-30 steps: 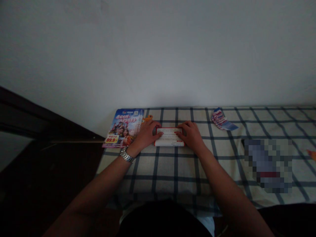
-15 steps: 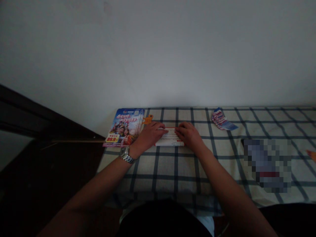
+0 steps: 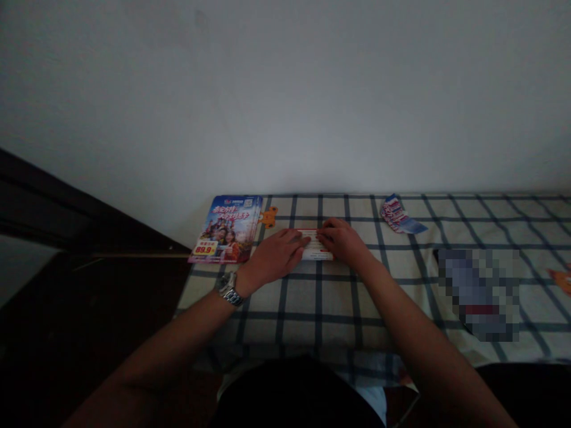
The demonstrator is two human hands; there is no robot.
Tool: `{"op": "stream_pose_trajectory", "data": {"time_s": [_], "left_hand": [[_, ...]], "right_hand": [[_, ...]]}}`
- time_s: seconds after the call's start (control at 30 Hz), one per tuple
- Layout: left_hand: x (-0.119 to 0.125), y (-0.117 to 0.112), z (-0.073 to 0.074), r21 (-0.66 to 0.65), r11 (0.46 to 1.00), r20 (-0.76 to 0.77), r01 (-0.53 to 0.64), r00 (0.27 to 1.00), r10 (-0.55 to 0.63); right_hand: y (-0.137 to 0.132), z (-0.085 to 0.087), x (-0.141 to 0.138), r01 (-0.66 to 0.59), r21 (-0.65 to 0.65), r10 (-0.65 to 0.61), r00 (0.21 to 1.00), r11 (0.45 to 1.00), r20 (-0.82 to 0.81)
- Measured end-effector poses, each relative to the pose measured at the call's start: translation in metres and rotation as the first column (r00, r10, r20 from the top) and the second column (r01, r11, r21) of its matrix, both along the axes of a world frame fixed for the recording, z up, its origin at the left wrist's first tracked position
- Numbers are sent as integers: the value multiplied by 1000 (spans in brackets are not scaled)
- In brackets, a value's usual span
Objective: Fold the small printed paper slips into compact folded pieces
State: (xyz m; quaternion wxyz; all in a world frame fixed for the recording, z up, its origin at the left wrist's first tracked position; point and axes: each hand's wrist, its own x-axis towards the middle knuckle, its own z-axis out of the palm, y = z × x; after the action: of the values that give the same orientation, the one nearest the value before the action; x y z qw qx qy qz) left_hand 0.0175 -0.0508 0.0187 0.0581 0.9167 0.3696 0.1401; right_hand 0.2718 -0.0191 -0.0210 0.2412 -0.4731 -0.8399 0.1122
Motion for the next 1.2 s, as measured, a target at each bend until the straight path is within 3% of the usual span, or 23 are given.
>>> {"op": "stream_pose_trajectory", "data": {"time_s": [0.3, 0.57, 1.2], "left_hand": [[0, -5, -10, 26, 1000, 40, -17, 999, 16], [0, -3, -18, -6, 1000, 109, -5, 994, 6], [5, -8, -20, -12, 999, 156, -41, 987, 43]], "right_hand": [[-21, 20, -16, 37, 51, -40, 998, 998, 53], [-39, 7, -26, 11, 14, -12, 998, 1000, 66], [-52, 3, -33, 46, 56, -49, 997, 997, 54]]}}
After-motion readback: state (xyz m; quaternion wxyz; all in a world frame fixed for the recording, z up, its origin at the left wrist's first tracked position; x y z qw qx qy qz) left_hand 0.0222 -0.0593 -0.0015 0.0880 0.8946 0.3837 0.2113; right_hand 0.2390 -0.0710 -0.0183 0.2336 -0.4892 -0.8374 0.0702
